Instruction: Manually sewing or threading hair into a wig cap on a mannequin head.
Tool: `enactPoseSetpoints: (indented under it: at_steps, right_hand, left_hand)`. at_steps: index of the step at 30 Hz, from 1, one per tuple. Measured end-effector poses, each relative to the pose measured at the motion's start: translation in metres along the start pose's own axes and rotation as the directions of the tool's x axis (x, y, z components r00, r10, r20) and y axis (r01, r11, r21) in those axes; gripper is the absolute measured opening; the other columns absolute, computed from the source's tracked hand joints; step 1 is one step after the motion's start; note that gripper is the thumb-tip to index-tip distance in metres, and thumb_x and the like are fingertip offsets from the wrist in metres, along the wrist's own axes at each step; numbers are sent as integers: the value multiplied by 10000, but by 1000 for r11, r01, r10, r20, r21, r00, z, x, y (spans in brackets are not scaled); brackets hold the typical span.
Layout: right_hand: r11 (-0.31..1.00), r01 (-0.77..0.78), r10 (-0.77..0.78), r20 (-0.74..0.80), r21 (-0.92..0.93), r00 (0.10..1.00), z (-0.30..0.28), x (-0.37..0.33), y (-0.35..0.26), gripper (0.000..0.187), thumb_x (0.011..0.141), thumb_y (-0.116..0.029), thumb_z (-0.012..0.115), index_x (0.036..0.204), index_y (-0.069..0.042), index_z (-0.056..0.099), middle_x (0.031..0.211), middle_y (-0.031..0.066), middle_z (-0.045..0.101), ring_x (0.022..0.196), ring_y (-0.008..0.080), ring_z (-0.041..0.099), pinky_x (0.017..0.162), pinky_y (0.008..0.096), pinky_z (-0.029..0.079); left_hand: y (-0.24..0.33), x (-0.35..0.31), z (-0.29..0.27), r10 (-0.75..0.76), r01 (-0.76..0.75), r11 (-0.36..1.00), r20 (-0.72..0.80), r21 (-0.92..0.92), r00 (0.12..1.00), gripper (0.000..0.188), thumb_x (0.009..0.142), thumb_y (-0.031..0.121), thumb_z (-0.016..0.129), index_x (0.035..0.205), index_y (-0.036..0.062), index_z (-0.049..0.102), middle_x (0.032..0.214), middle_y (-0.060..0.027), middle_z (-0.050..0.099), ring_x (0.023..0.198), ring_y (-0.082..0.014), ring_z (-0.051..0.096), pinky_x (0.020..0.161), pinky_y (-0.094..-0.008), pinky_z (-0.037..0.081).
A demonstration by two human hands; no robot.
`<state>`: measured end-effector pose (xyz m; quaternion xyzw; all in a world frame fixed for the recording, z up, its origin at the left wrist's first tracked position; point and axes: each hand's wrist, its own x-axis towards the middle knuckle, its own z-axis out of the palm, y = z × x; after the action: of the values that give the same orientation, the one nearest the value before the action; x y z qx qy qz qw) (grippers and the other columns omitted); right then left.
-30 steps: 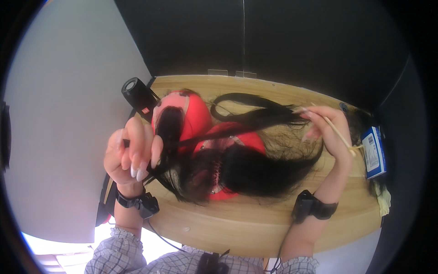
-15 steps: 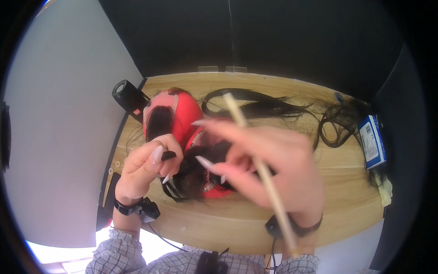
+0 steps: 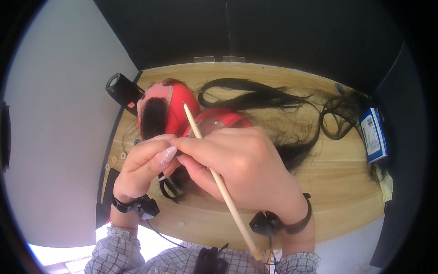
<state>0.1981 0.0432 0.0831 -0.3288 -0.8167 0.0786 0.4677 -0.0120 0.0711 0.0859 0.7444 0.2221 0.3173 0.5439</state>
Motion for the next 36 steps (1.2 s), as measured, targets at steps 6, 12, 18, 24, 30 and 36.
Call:
enactPoseSetpoints:
  at_steps: [6, 12, 18, 24, 30, 36]
  right_hand:
    - [971, -174, 171, 36, 164, 985, -14, 4, -9, 343, 693, -9, 748, 1034, -30, 725, 674, 64, 670, 543, 142, 612, 526, 243, 473]
    - [902, -317, 380, -191, 295, 905, -39, -1, 0, 308, 967, -202, 531, 1088, 43, 673, 754, 114, 693, 538, 103, 584, 501, 216, 455]
    - [898, -289, 354, -154, 332, 922, -50, -2, 21, 875, 968, -653, 171, 1290, 99, 482, 804, 87, 623, 598, 87, 571, 480, 189, 448]
    - [771, -295, 414, -92, 565, 906, -35, 3, 14, 878, 957, -677, 219, 1237, 105, 503, 823, 85, 575, 599, 82, 550, 475, 186, 441]
    - [733, -355, 342, 136, 581, 930, -14, 4, 11, 333, 993, -264, 506, 872, 33, 594, 686, 69, 571, 535, 72, 527, 468, 198, 412]
    - [546, -380, 513, 61, 747, 856, 18, -12, 18, 196, 964, -142, 540, 851, 18, 549, 662, 81, 565, 454, 83, 492, 422, 213, 411]
  left_hand:
    - [5, -19, -2, -58, 40, 996, -215, -85, 975, 290, 1004, 157, 487, 823, -33, 612, 693, -36, 544, 587, -116, 531, 568, -246, 412]
    - [31, -52, -68, -466, 505, 861, -498, -64, 732, 303, 1003, 220, 518, 770, 37, 579, 671, 34, 487, 536, -57, 427, 531, -211, 372]
    - [27, -51, -38, -21, 432, 812, -719, 393, 694, 307, 992, 228, 535, 775, 10, 536, 687, 37, 418, 665, -72, 398, 605, -224, 333]
    - [-16, -31, 32, 219, -165, 752, -6, 638, 976, 115, 787, 45, 686, 826, -18, 598, 704, -108, 418, 640, -263, 475, 579, -371, 390]
    - [-54, -25, 63, 524, -436, 509, 136, 742, 841, 207, 730, 164, 741, 696, 58, 567, 631, -27, 435, 557, -185, 445, 611, -334, 378]
    - [-72, -31, 72, 588, -372, 352, 106, 859, 802, 214, 749, 171, 705, 698, 87, 515, 655, -2, 378, 595, -138, 443, 928, -423, 464]
